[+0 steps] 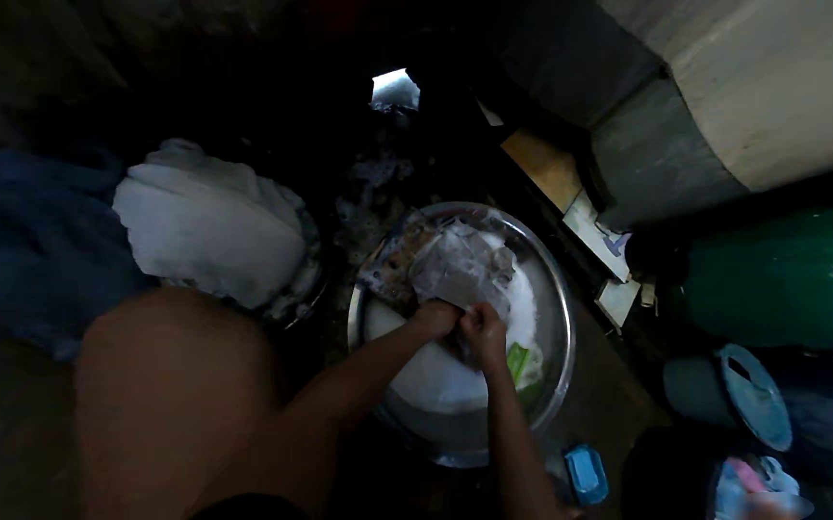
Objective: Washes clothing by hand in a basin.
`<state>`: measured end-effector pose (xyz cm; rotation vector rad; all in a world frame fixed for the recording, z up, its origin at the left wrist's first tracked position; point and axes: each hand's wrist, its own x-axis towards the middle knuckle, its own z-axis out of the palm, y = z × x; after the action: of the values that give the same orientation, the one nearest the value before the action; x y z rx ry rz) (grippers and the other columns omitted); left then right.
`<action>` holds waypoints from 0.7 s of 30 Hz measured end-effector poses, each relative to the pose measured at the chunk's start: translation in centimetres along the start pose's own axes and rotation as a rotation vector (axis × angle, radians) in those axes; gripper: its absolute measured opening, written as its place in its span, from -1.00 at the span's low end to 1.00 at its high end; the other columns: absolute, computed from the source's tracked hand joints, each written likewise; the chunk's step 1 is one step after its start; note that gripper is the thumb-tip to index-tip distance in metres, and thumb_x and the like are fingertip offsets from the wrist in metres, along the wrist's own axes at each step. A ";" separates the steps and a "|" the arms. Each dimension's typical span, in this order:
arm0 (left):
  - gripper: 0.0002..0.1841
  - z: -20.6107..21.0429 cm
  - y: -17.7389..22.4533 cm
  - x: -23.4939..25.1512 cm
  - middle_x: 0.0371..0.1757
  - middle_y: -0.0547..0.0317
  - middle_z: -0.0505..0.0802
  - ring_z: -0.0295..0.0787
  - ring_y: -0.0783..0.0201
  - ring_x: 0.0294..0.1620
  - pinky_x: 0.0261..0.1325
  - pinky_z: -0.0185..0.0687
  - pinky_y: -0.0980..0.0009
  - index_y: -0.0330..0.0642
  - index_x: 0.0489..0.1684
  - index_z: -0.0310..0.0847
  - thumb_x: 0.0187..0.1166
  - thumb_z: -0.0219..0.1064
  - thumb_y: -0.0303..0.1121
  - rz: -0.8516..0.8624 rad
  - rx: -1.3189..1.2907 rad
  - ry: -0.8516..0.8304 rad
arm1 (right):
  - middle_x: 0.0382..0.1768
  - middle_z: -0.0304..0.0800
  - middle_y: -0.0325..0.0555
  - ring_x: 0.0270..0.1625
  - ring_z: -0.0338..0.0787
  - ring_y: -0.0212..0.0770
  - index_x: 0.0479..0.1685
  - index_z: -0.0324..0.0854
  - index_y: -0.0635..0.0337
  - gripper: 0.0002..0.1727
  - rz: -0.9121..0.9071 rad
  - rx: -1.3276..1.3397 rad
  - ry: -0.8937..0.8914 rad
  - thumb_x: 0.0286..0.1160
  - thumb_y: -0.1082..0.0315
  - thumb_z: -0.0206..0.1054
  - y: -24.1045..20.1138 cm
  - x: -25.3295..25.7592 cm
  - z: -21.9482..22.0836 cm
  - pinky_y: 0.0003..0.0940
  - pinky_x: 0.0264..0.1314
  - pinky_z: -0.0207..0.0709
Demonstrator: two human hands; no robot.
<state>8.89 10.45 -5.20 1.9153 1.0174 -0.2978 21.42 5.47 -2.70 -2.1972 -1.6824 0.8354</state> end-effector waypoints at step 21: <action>-0.67 -2.2 2.2 1.5 0.34 -0.43 0.70 0.54 -0.41 0.48 0.50 0.29 -0.40 -0.45 0.22 0.64 0.75 0.16 -0.35 0.025 0.202 -0.208 | 0.30 0.63 0.42 0.22 0.73 0.18 0.60 0.32 0.44 -0.36 0.506 0.504 0.334 0.70 0.17 0.33 8.0 -3.2 2.7 0.05 0.28 0.62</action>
<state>11.09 12.56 -3.50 2.0254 0.8505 -0.5917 25.69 -0.35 -8.07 -2.2423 -0.6728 0.8251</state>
